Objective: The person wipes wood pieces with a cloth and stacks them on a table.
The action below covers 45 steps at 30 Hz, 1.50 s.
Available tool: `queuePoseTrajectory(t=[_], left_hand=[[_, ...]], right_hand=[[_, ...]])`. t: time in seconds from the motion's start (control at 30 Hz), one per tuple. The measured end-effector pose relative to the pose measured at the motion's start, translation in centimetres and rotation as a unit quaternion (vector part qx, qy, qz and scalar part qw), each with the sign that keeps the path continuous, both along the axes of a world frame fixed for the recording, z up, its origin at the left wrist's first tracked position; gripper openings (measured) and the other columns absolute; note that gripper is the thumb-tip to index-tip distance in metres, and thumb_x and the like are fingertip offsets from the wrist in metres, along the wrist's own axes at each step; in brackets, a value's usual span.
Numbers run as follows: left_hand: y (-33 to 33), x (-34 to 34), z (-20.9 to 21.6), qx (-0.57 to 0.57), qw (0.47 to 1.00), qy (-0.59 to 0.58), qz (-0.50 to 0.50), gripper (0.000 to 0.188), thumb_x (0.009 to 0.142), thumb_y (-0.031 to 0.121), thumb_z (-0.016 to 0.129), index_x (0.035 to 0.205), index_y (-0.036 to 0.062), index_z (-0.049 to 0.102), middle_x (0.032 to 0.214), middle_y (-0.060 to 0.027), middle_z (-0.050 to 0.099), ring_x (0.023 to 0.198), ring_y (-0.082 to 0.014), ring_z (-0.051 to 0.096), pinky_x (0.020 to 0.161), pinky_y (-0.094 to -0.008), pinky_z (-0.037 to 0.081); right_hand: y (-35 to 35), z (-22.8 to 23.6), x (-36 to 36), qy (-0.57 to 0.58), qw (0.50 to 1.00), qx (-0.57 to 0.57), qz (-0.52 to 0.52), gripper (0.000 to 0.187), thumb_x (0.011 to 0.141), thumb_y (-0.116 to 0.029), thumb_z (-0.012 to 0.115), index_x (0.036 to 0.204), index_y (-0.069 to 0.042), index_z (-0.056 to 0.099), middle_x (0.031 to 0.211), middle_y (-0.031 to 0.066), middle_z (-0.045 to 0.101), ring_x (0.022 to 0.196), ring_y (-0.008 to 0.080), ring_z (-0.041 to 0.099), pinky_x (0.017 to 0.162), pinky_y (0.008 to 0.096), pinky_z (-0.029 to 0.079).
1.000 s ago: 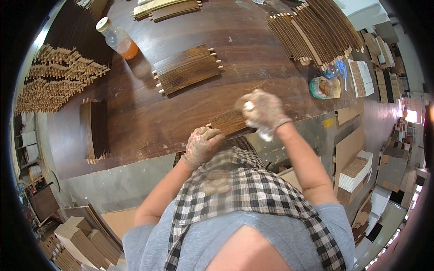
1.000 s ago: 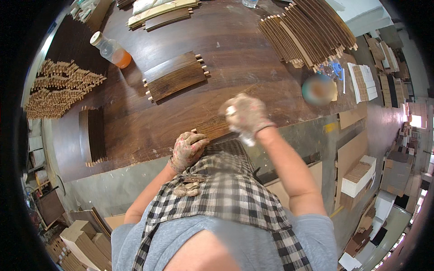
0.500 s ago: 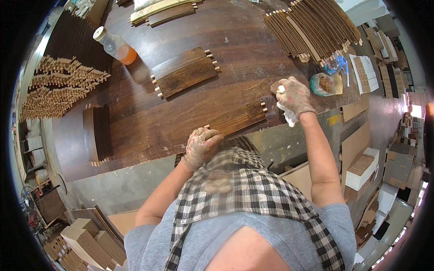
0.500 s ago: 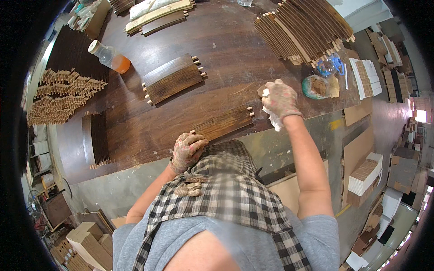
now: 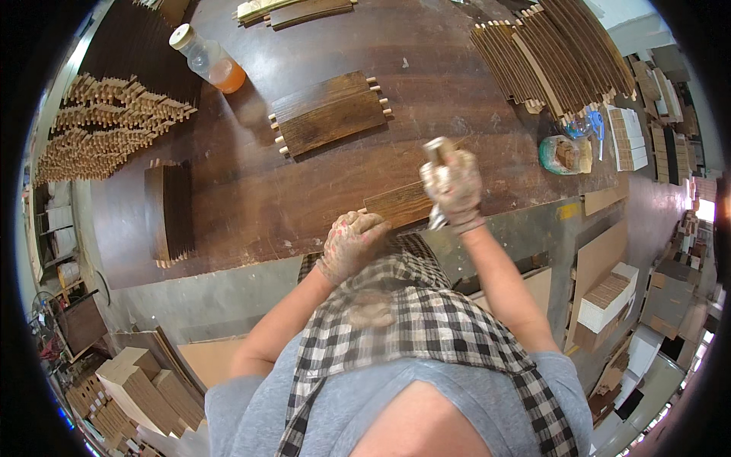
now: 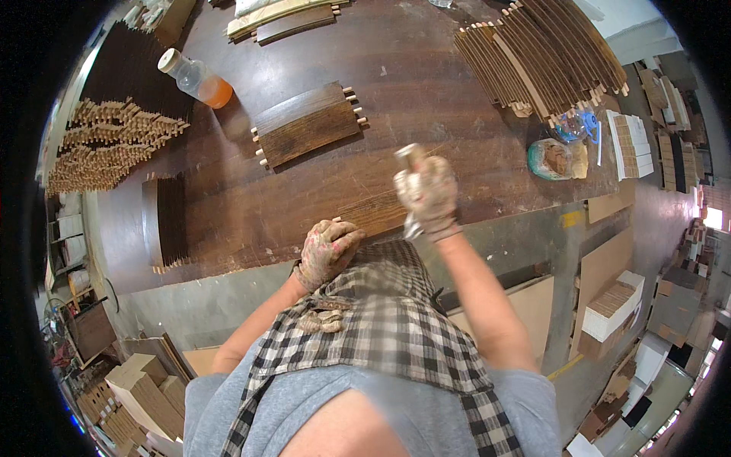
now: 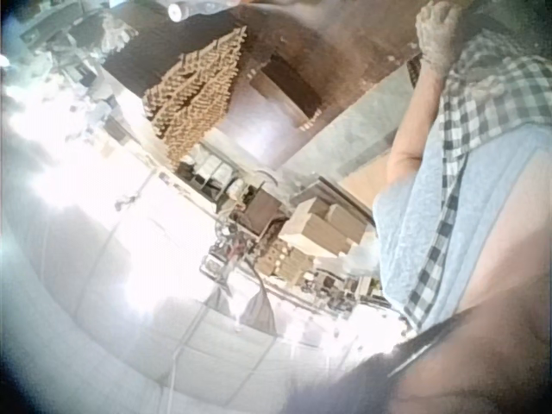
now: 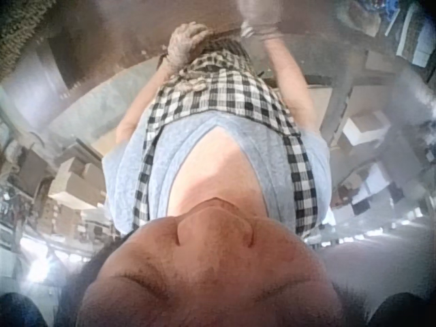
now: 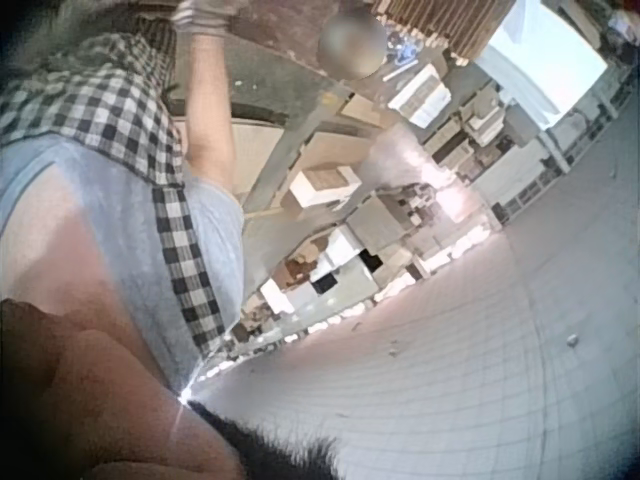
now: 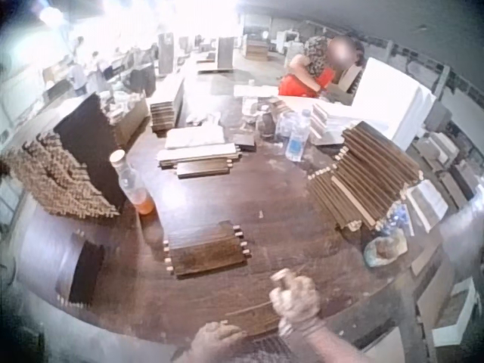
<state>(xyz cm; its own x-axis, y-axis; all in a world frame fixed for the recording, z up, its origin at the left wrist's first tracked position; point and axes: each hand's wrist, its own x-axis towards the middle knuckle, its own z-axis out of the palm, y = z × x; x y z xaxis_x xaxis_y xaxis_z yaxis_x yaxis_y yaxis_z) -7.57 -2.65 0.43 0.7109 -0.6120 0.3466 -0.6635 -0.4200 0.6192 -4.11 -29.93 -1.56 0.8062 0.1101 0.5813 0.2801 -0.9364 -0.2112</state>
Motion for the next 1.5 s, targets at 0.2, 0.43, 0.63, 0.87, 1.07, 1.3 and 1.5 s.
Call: queuePoseTrajectory(t=[0.2, 0.43, 0.63, 0.87, 1.07, 1.3, 1.5], left_hand=[[-0.3, 0.7, 0.5, 0.002, 1.000, 0.012, -0.009, 0.027, 0.079, 0.007, 0.076, 0.106, 0.0098, 0.072, 0.104, -0.0056, 0.069, 0.093, -0.0286, 0.065, 0.091, -0.0444, 0.054], [0.2, 0.5, 0.0, -0.005, 1.000, 0.016, -0.022, 0.026, 0.080, 0.009, 0.074, 0.106, 0.0108, 0.072, 0.106, -0.0056, 0.068, 0.093, -0.0292, 0.064, 0.093, -0.0451, 0.054], [0.0, 0.4, -0.1, -0.013, 1.000, 0.011, -0.026, 0.028, 0.077, 0.005, 0.075, 0.104, 0.0094, 0.072, 0.104, -0.0065, 0.068, 0.092, -0.0291, 0.064, 0.092, -0.0446, 0.053], [0.0, 0.6, -0.2, -0.009, 1.000, 0.017, -0.019, 0.029, 0.076, 0.003, 0.074, 0.104, 0.0106, 0.072, 0.100, -0.0072, 0.068, 0.089, -0.0287, 0.064, 0.093, -0.0442, 0.054], [0.0, 0.5, 0.1, -0.016, 1.000, 0.013, -0.019, 0.032, 0.076, 0.003, 0.073, 0.107, 0.0115, 0.071, 0.105, -0.0059, 0.068, 0.092, -0.0281, 0.064, 0.091, -0.0437, 0.052], [-0.4, 0.9, 0.4, -0.020, 0.999, 0.012, -0.024, 0.032, 0.077, 0.001, 0.072, 0.107, 0.0111, 0.071, 0.109, -0.0050, 0.068, 0.094, -0.0281, 0.064, 0.082, -0.0422, 0.051], [-0.3, 1.0, 0.7, -0.006, 1.000, 0.005, -0.019, 0.026, 0.076, 0.006, 0.072, 0.101, 0.0110, 0.071, 0.110, -0.0035, 0.067, 0.095, -0.0265, 0.064, 0.081, -0.0404, 0.051]], right_hand=[[-6.8, 2.9, -0.4, 0.050, 0.972, 0.186, -0.134, 0.071, 0.090, -0.025, 0.073, 0.150, -0.006, 0.039, 0.107, 0.0102, 0.053, 0.096, 0.0224, 0.061, 0.077, 0.0375, 0.056], [7.1, 0.1, -1.4, 0.063, 0.992, 0.095, 0.058, 0.079, 0.081, -0.033, 0.074, 0.148, -0.009, 0.039, 0.116, 0.0158, 0.050, 0.102, 0.0275, 0.057, 0.075, 0.0402, 0.056], [-7.0, 0.1, -0.1, 0.023, 0.979, 0.075, -0.189, 0.071, 0.089, -0.023, 0.072, 0.149, -0.003, 0.040, 0.111, 0.0127, 0.052, 0.096, 0.0267, 0.059, 0.083, 0.0379, 0.054], [5.5, 2.2, -1.1, 0.063, 0.956, 0.286, -0.008, 0.042, 0.082, -0.028, 0.074, 0.112, -0.004, 0.058, 0.109, 0.0116, 0.055, 0.099, 0.0257, 0.061, 0.084, 0.0419, 0.056], [3.1, 1.9, -0.1, 0.057, 0.991, 0.118, 0.006, 0.053, 0.087, -0.024, 0.074, 0.132, -0.004, 0.056, 0.117, 0.0174, 0.058, 0.109, 0.0323, 0.061, 0.089, 0.0427, 0.055], [-3.9, 2.6, 1.2, 0.012, 0.982, 0.148, -0.116, 0.043, 0.094, -0.020, 0.063, 0.134, -0.007, 0.052, 0.114, 0.0139, 0.051, 0.101, 0.0276, 0.061, 0.082, 0.0411, 0.058], [5.8, 1.1, -0.8, 0.080, 0.974, 0.207, 0.048, 0.059, 0.085, -0.023, 0.071, 0.138, -0.007, 0.051, 0.122, 0.0169, 0.052, 0.117, 0.0311, 0.055, 0.102, 0.0439, 0.051]])
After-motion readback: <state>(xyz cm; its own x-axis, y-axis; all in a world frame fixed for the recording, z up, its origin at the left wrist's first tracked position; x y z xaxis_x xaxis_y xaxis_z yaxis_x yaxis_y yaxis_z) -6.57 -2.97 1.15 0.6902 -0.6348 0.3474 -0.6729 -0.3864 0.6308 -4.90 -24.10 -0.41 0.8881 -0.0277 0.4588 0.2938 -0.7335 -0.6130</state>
